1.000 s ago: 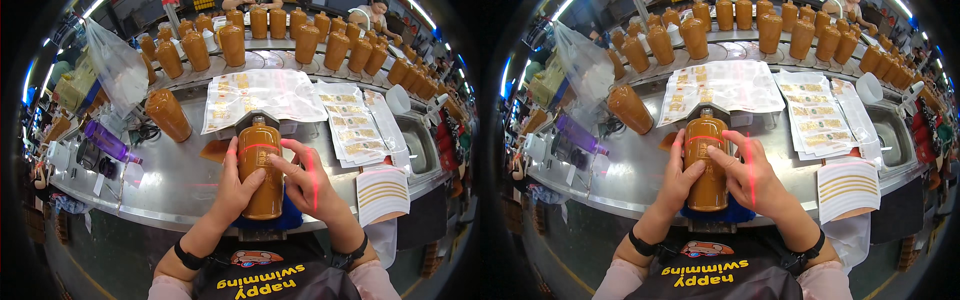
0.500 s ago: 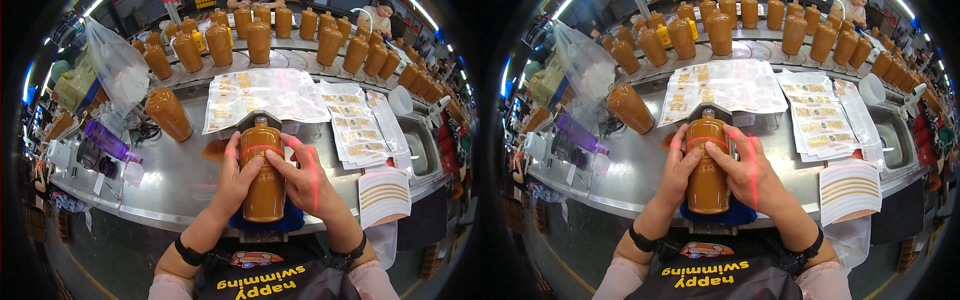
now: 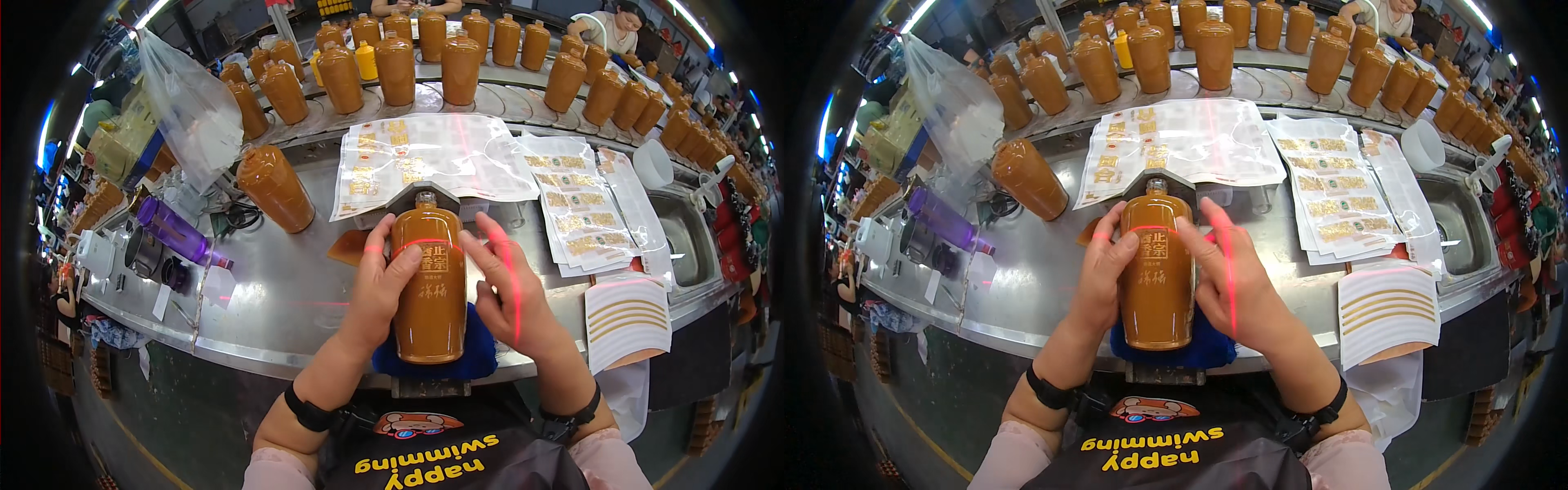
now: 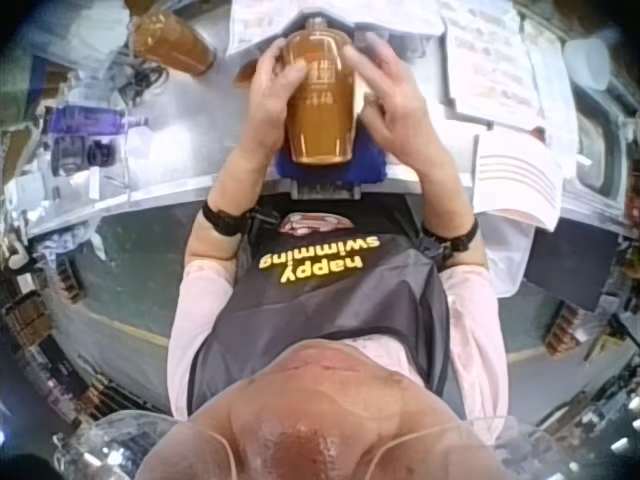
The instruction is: The person applies labels to bottles by hand, smoothing them with a scraper and a cloth before placing them on a floor mat. This process is repeated for multiple bottles and different labels.
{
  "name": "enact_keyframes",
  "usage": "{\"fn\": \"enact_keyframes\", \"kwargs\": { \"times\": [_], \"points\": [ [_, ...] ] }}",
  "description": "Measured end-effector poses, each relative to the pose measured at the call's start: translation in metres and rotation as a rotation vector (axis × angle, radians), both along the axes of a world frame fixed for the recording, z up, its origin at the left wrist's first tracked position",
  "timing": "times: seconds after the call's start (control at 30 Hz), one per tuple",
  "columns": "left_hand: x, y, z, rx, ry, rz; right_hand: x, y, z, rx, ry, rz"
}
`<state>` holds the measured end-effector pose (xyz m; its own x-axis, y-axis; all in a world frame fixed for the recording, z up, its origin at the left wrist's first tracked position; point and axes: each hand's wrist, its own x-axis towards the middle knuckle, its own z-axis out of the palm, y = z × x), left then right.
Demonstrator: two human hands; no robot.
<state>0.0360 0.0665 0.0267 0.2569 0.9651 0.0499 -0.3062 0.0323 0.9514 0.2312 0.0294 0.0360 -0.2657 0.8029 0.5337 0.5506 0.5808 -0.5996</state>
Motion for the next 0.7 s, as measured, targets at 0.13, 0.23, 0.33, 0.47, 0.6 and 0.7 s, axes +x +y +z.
{"fn": "enact_keyframes", "kwargs": {
  "times": [0.13, 0.23, 0.33, 0.47, 0.6, 0.7],
  "points": [
    [0.002, 0.003, -0.001, -0.048, 0.015, -0.009, 0.010, -0.003, -0.019, -0.265, 0.401, 0.095],
    [0.001, -0.001, -0.005, -0.030, -0.003, 0.006, 0.010, -0.007, -0.035, -0.400, 0.580, 0.121],
    [0.002, -0.004, -0.006, 0.000, -0.001, 0.003, 0.008, -0.012, -0.046, -0.513, 0.715, 0.142],
    [0.002, -0.002, -0.010, 0.003, 0.030, 0.005, 0.007, -0.013, -0.047, -0.593, 0.815, 0.119],
    [0.000, 0.000, -0.013, 0.044, 0.031, -0.006, 0.010, -0.013, -0.049, -0.687, 0.805, 0.060],
    [0.000, 0.001, -0.007, 0.051, -0.019, -0.048, 0.011, -0.014, -0.049, -0.617, 0.755, 0.044]
  ]
}}
